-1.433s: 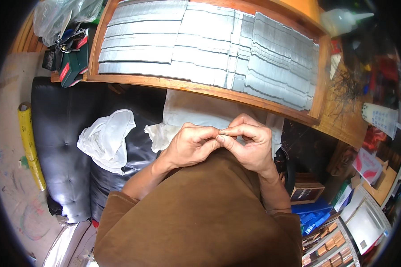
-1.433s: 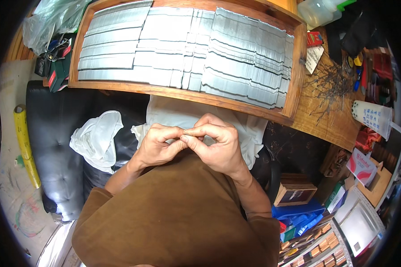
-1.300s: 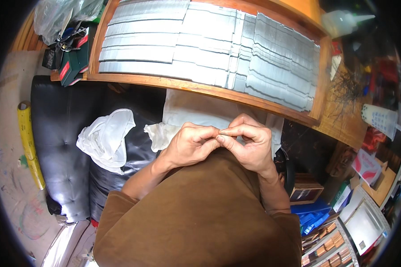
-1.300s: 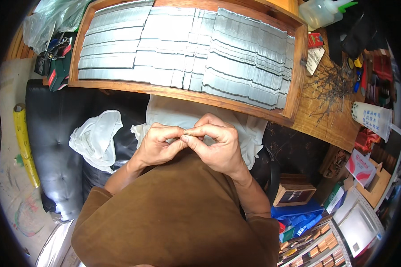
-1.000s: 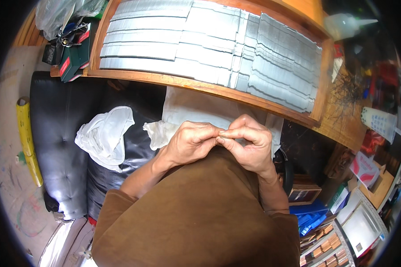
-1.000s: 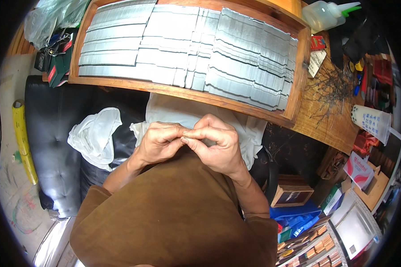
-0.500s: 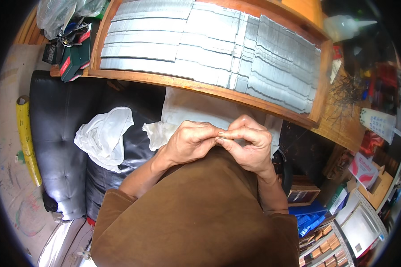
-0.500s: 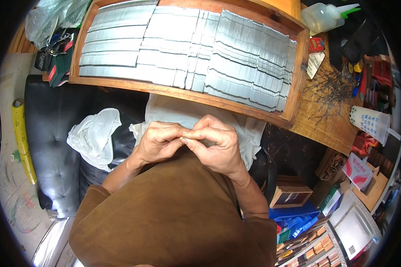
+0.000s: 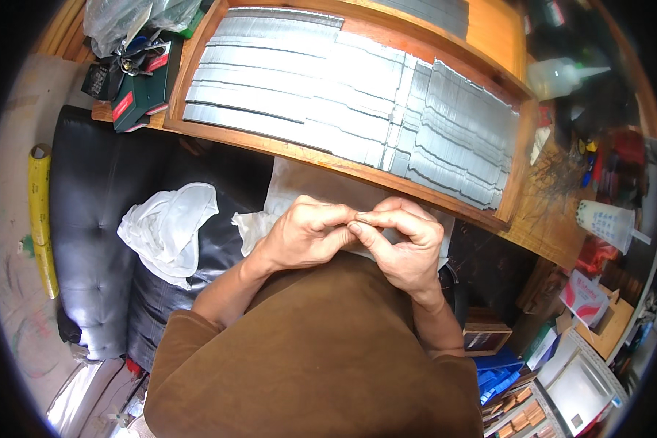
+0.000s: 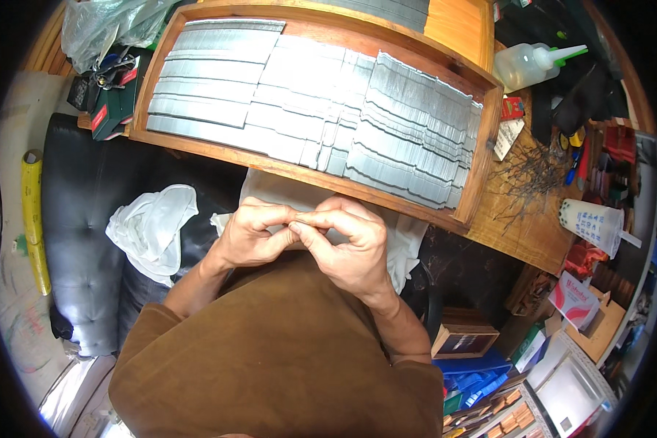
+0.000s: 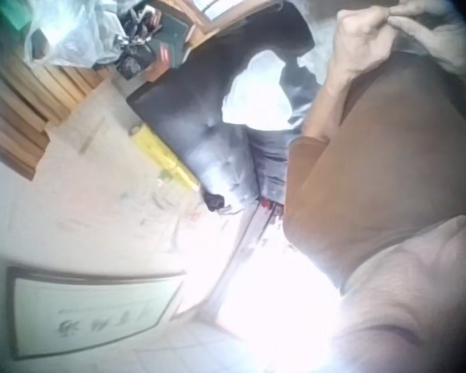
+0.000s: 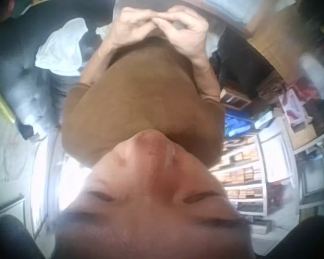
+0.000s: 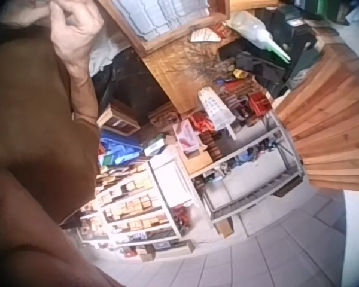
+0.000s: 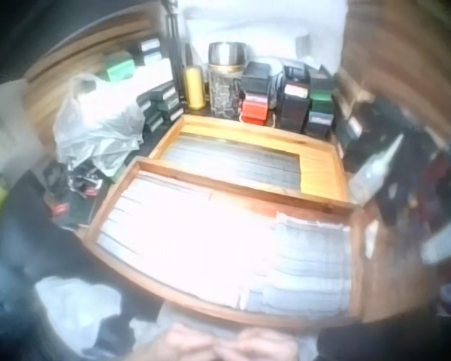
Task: The person repeatedly picks up small metal strips from a wooden tray, aligns them by hand, and places them back into the tray. The person also wipes the tray surface with a white cloth and continues handling the strips one at a time.
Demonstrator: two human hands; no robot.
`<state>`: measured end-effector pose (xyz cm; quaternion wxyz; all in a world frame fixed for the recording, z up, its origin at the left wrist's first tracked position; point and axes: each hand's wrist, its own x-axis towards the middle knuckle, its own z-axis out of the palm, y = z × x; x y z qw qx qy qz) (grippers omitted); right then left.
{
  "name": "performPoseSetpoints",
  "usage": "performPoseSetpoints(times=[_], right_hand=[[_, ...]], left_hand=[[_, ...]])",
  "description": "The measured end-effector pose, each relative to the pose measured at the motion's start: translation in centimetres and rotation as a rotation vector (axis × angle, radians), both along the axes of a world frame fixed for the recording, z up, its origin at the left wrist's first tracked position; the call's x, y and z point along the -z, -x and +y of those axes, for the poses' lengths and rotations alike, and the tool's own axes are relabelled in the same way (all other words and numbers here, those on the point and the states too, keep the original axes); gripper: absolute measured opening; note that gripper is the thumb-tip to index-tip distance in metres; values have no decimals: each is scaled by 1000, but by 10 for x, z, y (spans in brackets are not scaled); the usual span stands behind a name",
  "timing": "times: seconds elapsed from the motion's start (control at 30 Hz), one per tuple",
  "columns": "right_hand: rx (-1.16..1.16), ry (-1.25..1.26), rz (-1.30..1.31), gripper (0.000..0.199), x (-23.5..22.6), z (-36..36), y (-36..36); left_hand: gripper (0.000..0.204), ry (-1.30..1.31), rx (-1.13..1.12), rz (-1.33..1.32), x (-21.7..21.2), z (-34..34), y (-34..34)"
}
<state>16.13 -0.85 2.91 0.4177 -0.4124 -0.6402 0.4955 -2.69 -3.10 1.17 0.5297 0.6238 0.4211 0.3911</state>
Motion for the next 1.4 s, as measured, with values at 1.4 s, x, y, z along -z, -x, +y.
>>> performPoseSetpoints(times=[1.4], right_hand=[[-146, 74, 118, 20, 18, -5, -9]], left_hand=[[20, -170, -198, 165, 13, -31, -14]])
